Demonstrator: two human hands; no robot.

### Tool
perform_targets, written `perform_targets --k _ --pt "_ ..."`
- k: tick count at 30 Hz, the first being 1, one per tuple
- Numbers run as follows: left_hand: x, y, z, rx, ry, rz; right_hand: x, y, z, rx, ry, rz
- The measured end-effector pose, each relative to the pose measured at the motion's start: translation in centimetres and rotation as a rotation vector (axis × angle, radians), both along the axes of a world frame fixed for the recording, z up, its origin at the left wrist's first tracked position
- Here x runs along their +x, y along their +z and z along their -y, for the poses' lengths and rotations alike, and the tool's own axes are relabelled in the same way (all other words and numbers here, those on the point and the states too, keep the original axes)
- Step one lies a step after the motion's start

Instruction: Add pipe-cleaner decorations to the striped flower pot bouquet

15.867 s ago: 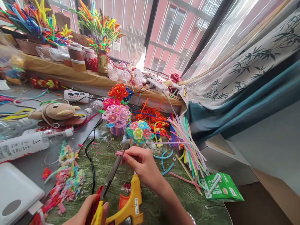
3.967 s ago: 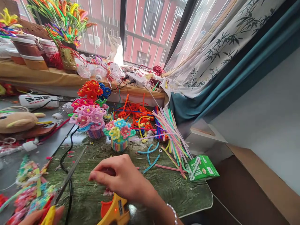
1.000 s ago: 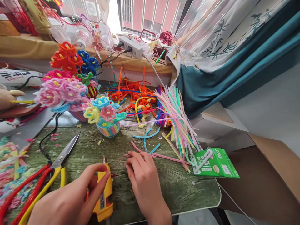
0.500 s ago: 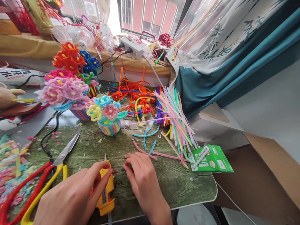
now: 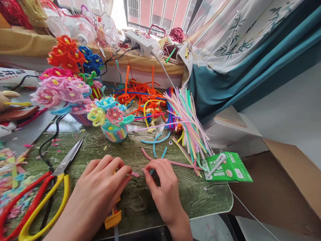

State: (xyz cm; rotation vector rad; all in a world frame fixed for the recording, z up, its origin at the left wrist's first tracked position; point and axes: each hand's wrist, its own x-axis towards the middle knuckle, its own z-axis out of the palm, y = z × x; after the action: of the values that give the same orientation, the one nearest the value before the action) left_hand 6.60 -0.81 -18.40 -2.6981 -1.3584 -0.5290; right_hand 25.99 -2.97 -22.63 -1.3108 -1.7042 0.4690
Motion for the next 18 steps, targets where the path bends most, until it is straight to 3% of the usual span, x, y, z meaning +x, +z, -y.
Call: perform_targets --k 5,18 --pt "0.7 -0.6 -0.5 0.034 -0.031 -0.048 -0.2 -0.2 0.0 0.016 0.066 0.102" --pt "1.4 -0.8 -0.7 -0.053 0.003 -0.123 -0.2 -0.5 0.0 -0.005 0.065 0.087"
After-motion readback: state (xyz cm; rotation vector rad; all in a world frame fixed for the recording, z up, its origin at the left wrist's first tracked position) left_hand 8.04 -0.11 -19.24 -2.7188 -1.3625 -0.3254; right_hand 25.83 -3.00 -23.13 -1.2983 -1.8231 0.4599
